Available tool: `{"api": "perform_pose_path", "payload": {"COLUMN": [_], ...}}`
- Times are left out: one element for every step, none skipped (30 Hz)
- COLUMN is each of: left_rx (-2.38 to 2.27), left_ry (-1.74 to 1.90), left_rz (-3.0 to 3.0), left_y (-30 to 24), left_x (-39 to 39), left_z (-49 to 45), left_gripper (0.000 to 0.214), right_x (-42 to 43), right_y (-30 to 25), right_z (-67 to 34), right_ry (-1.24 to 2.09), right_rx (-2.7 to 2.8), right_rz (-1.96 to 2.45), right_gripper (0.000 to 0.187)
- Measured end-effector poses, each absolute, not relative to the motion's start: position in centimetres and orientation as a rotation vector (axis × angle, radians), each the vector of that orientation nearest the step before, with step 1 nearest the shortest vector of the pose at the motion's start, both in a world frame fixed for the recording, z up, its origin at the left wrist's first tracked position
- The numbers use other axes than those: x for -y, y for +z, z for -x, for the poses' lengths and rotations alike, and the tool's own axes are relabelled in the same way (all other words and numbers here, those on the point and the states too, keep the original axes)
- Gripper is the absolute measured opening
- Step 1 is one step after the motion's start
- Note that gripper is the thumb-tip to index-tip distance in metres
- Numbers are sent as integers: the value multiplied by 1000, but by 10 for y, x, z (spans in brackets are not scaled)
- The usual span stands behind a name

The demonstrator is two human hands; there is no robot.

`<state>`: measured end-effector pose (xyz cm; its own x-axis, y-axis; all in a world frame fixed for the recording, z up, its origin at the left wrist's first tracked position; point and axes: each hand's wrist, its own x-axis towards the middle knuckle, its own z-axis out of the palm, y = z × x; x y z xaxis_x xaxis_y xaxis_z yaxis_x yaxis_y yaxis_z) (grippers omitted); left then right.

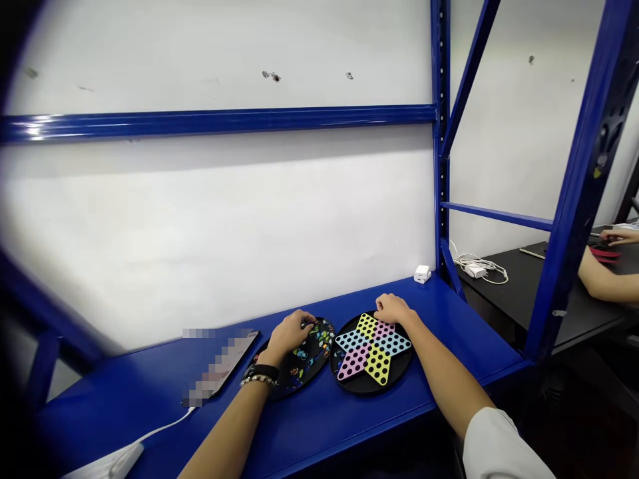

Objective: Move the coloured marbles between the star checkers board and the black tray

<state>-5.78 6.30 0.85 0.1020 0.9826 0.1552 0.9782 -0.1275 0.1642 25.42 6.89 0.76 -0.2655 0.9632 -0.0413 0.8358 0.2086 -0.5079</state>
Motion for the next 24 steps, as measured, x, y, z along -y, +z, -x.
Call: {"api": "perform_pose_path", "payload": {"left_rx": [-2067, -2066, -2065, -2062, -2058, -2057, -2058, -2057, -2055, -2049, -2041, -2033, -2022, -2010, -2001, -2001, -2008, -2013, -2004, -1976, -1928, -1871, -1819, -1785], "left_ry": [346, 337, 331, 333, 339, 350, 365, 378, 385, 383, 374, 360, 347, 339, 339, 352, 379, 420, 463, 494, 507, 496, 467, 428], "left_rz": [-2297, -2284, -2280, -2285, -2295, -2306, -2316, -2326, -2334, -2341, -2346, -2347, -2344, -2340, -2333, -2322, -2308, -2297, -2296, -2308, -2333, -2366, -2401, -2431], "left_y": [8, 7, 7, 7, 7, 7, 7, 7, 7, 7, 6, 6, 6, 6, 6, 7, 8, 9, 10, 11, 11, 12, 12, 12], "left_x": [-62, -61, -60, -59, -59, -58, -58, -59, -59, -59, -60, -60, -61, -61, -61, -60, -59, -58, -57, -55, -53, -52, -51, -50], "left_z": [59, 60, 61, 61, 61, 61, 60, 58, 57, 55, 54, 54, 54, 54, 54, 54, 54, 54, 52, 50, 47, 43, 40, 36], "left_gripper": [24, 23, 23, 22, 22, 22, 24, 26, 29, 30, 30, 28, 26, 24, 22, 22, 22, 23, 24, 25, 27, 28, 28, 29], "right_x": [-68, -68, -68, -67, -67, -67, -67, -67, -67, -67, -67, -67, -67, -68, -68, -68, -69, -69, -70, -71, -71, -71, -72, -72], "right_y": [8, 8, 9, 9, 9, 9, 9, 9, 9, 9, 9, 9, 9, 9, 8, 8, 7, 6, 5, 4, 3, 3, 2, 2], "right_z": [-254, -254, -255, -255, -255, -255, -255, -255, -255, -255, -255, -255, -256, -256, -256, -256, -256, -256, -256, -256, -256, -256, -257, -257], "right_ry": [640, 638, 636, 632, 632, 633, 636, 639, 640, 640, 639, 638, 638, 637, 638, 635, 631, 626, 624, 619, 612, 608, 607, 607], "right_rx": [2202, 2203, 2204, 2205, 2207, 2209, 2209, 2209, 2209, 2208, 2207, 2207, 2208, 2208, 2210, 2212, 2215, 2219, 2224, 2227, 2227, 2227, 2226, 2223], "right_rz": [1695, 1692, 1689, 1687, 1685, 1685, 1688, 1691, 1694, 1697, 1698, 1703, 1708, 1709, 1709, 1707, 1700, 1693, 1684, 1681, 1680, 1681, 1682, 1685], "right_gripper": [22, 22, 22, 23, 23, 23, 23, 23, 23, 23, 23, 22, 22, 22, 23, 23, 23, 23, 23, 23, 23, 23, 23, 23]}}
